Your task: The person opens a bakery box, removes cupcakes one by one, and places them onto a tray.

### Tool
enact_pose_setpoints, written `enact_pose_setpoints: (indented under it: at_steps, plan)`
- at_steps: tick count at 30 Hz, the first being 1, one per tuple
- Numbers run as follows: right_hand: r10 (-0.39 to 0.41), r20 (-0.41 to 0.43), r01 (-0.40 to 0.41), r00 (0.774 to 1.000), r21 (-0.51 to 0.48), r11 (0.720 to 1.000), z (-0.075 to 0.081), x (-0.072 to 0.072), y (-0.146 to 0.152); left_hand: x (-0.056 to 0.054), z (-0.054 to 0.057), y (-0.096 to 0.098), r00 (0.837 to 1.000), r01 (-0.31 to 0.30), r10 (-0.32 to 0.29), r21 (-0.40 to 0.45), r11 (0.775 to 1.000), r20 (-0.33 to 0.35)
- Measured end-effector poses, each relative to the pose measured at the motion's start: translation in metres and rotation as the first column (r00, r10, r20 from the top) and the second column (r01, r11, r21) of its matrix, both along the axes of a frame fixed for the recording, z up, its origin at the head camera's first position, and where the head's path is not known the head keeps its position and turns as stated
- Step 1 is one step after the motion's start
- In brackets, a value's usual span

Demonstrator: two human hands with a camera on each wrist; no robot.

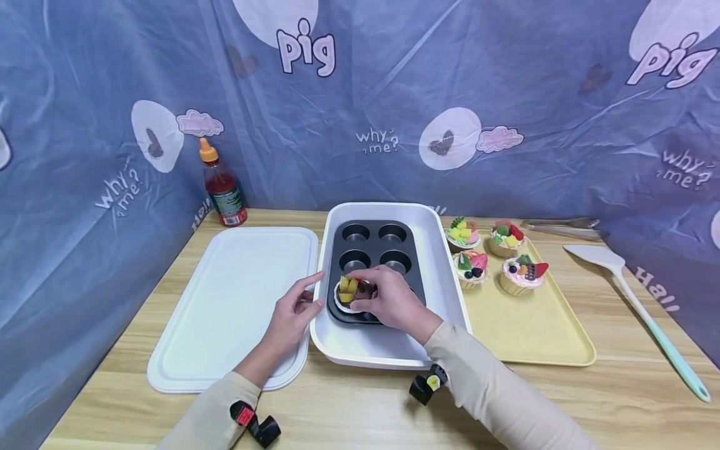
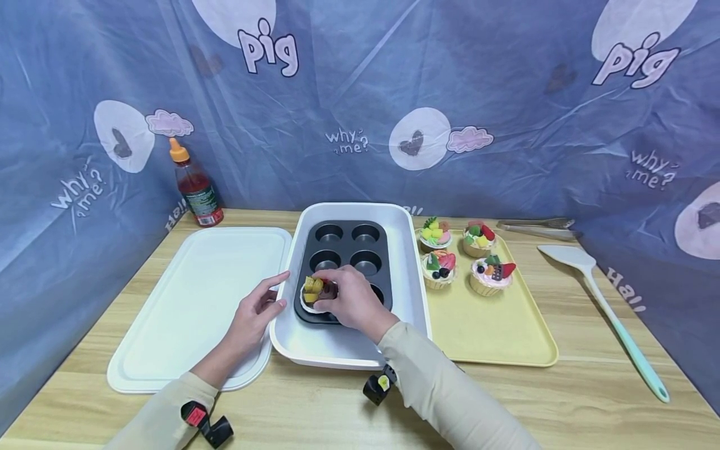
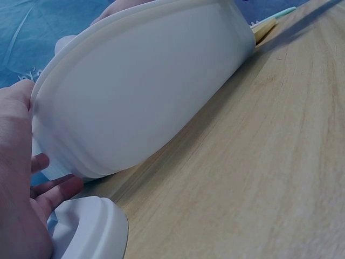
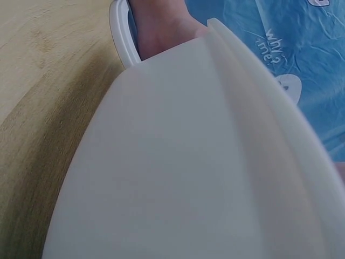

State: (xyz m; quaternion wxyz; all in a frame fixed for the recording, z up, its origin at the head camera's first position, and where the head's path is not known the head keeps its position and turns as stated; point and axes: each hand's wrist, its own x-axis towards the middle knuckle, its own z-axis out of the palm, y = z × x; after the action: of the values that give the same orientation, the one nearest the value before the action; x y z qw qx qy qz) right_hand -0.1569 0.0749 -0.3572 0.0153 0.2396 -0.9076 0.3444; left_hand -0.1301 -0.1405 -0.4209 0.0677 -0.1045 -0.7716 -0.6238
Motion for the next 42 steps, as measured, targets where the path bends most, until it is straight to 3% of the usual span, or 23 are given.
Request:
enact_pose_setpoints:
  at_steps: [15, 29, 42]
  plan:
    - [0.070, -0.053, -0.070, 0.996, 0.001, 0.998, -0.0003, 0.0009, 0.0006, 0.0007, 0.0000, -0.0018, 1.000, -0.001, 0.001, -0.029, 1.000, -0.008]
    - [0.067, -0.074, -0.066, 0.995, 0.025, 0.998, -0.0003, 0.0049, 0.0008, 0.0004, 0.0000, -0.0004, 1.000, -0.003, 0.002, -0.042, 0.999, -0.006]
    - [0.112, -0.221, -0.100, 0.969, 0.065, 0.993, 0.0005, 0.0070, 0.0008, 0.0008, -0.0009, -0.0003, 0.999, -0.003, 0.002, -0.029, 1.000, -0.033]
